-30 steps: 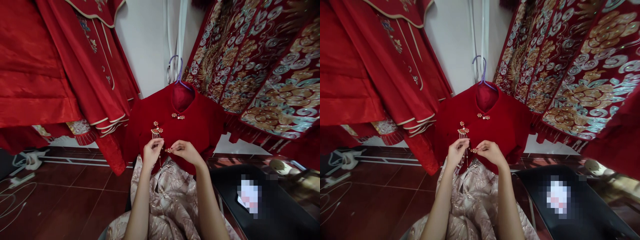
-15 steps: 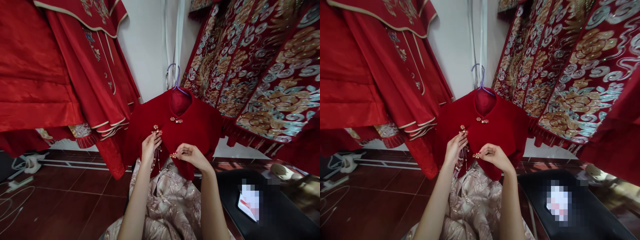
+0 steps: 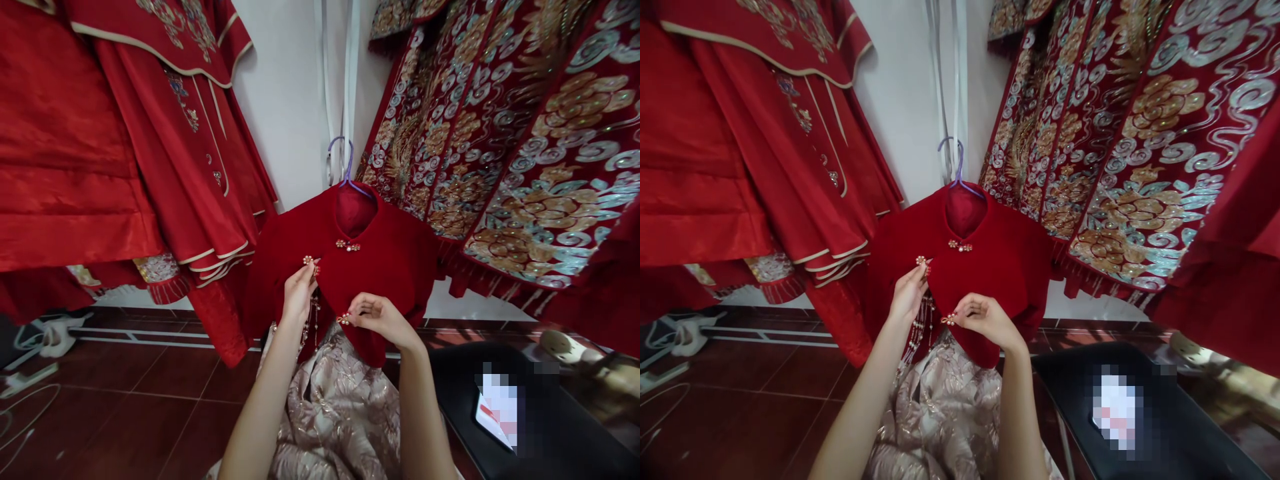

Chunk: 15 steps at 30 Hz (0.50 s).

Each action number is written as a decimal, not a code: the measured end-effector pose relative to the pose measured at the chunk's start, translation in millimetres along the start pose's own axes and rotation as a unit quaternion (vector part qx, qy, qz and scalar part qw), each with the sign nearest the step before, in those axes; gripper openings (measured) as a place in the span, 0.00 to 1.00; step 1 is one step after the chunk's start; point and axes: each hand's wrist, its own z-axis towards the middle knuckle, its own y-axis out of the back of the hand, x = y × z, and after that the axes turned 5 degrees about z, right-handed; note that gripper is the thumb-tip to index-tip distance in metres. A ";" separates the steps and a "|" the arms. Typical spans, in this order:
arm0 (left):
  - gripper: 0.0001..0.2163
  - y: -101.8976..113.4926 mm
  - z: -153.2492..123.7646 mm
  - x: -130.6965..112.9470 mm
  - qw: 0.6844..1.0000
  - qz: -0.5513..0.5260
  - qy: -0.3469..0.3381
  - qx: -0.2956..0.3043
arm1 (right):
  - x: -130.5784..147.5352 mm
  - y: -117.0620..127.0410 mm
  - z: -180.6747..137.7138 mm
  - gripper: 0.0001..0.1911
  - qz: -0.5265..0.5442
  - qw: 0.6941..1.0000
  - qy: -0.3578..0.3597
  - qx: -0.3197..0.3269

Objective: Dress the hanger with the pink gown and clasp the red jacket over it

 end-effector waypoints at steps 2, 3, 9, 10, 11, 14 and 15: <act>0.11 -2.3 2.3 0.3 1.000 0.009 -0.004 -0.018 | 0.0 -2.1 1.3 0.10 0.002 1.000 -0.001 0.006; 0.11 -3.2 3.5 0.1 1.000 0.010 -0.004 -0.026 | -0.1 -3.2 2.0 0.10 0.003 1.000 -0.002 0.008; 0.09 -3.2 8.6 -1.5 0.999 0.011 0.022 -0.044 | 0.8 -9.2 4.7 0.11 0.003 1.000 -0.002 0.009; 0.09 -2.6 8.7 -1.6 0.999 0.008 0.028 -0.042 | 1.1 -9.9 4.9 0.10 0.001 1.000 -0.001 0.008; 0.08 -1.8 8.7 -1.5 0.999 0.005 0.033 -0.038 | 1.5 -10.6 5.0 0.10 -0.001 1.000 0.000 0.006; 0.07 0.5 8.0 -0.6 0.999 0.000 0.043 -0.024 | 2.2 -12.1 5.7 0.11 -0.010 1.000 0.003 -0.003; 0.07 1.1 7.6 -0.2 0.999 -0.001 0.047 -0.022 | 2.2 -12.5 5.9 0.11 -0.013 1.000 0.004 -0.004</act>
